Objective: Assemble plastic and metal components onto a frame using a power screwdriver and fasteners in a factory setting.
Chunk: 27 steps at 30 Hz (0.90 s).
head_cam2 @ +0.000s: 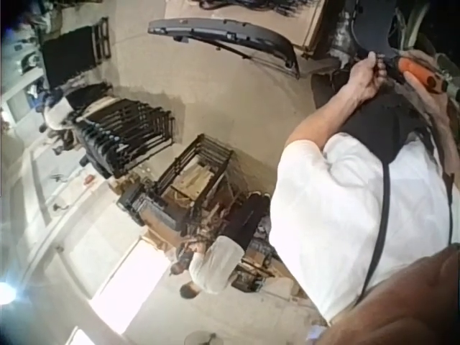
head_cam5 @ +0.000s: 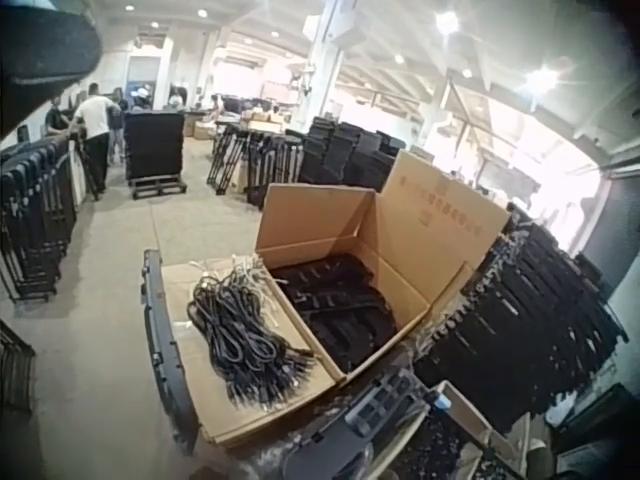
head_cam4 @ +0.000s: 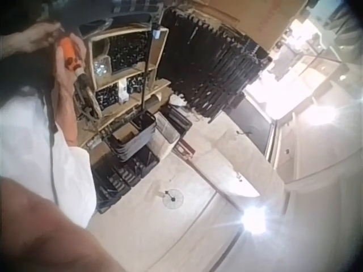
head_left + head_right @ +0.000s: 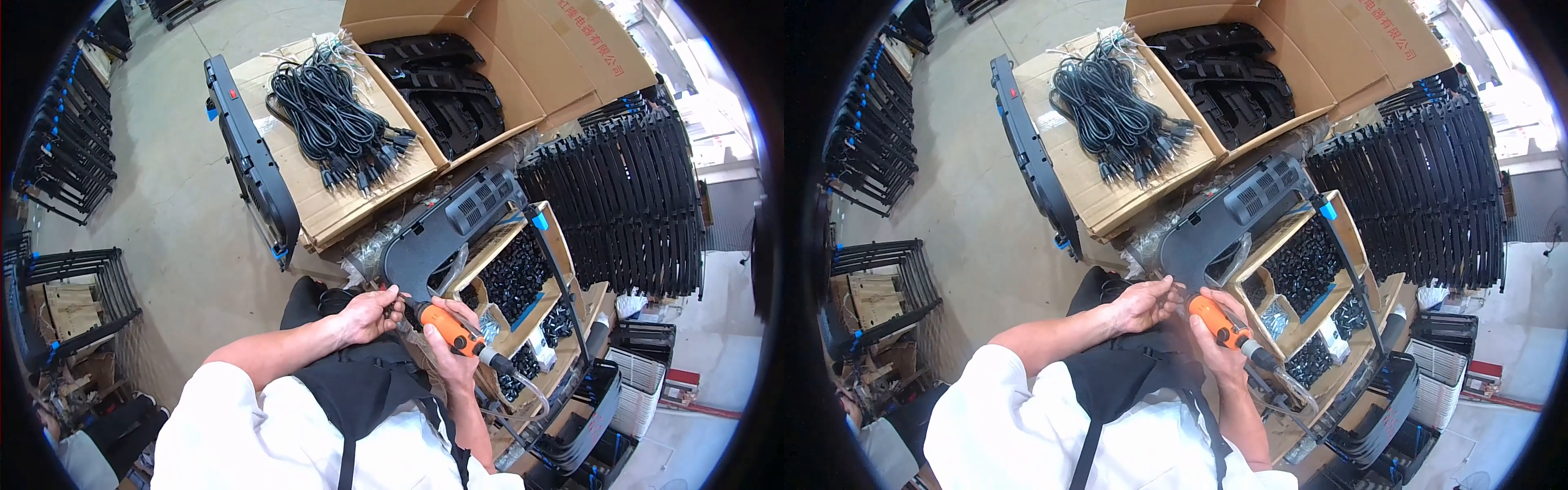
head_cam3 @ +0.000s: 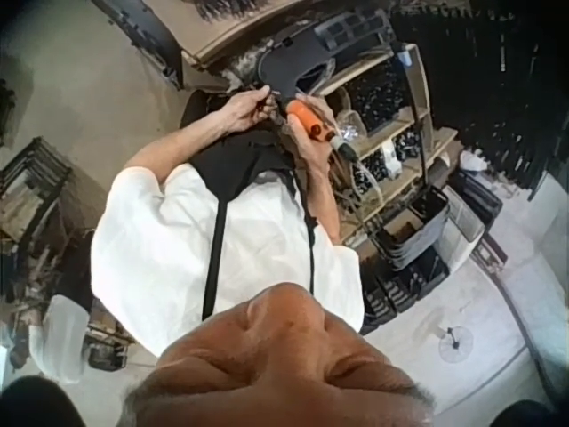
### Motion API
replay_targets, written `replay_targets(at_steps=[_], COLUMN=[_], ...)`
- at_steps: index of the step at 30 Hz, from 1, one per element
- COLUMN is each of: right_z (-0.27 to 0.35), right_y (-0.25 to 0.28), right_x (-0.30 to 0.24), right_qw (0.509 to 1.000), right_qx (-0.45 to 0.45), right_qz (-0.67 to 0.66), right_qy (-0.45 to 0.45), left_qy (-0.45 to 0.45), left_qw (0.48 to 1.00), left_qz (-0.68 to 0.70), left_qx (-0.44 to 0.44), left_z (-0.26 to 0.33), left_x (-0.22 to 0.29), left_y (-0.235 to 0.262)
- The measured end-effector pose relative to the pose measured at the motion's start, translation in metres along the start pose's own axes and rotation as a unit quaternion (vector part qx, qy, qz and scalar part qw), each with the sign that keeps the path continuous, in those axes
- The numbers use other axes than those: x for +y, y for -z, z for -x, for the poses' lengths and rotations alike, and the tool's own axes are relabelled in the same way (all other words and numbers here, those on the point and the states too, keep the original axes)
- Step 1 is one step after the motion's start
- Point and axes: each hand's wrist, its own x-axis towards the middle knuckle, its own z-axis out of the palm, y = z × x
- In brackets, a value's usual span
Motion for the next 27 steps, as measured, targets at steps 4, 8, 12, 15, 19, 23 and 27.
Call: replay_targets(at_steps=[4, 8, 12, 15, 19, 23, 27], right_z=[-0.004, -0.012, -0.02, -0.026, -0.034, -0.032, -0.03], right_y=[-0.005, -0.013, -0.026, -0.033, -0.038, -0.041, -0.043], right_x=[0.005, 0.002, 0.002, 0.001, -0.001, -0.004, 0.004], right_qw=[0.999, 0.999, 0.994, 0.99, 0.987, 0.985, 0.987], right_qx=[0.016, 0.011, 0.001, -0.008, -0.021, -0.018, 0.008], right_qz=[0.028, 0.047, 0.107, 0.14, 0.155, 0.166, 0.161], right_qy=[0.008, 0.005, 0.029, 0.031, 0.039, 0.033, 0.027], left_qy=[-0.002, -0.009, -0.029, -0.065, -0.097, -0.113, -0.082], left_qw=[0.988, 0.971, 0.968, 0.963, 0.964, 0.962, 0.971], left_qz=[-0.135, -0.219, -0.235, -0.242, -0.236, -0.222, -0.201], left_qx=[0.075, 0.091, 0.085, 0.097, 0.08, 0.115, 0.097], left_z=[0.006, 0.01, 0.016, 0.016, 0.015, 0.018, 0.024], left_x=[-0.004, -0.001, 0.003, 0.005, 0.011, 0.016, 0.028], left_y=[0.007, 0.017, 0.018, 0.025, 0.036, 0.032, 0.035])
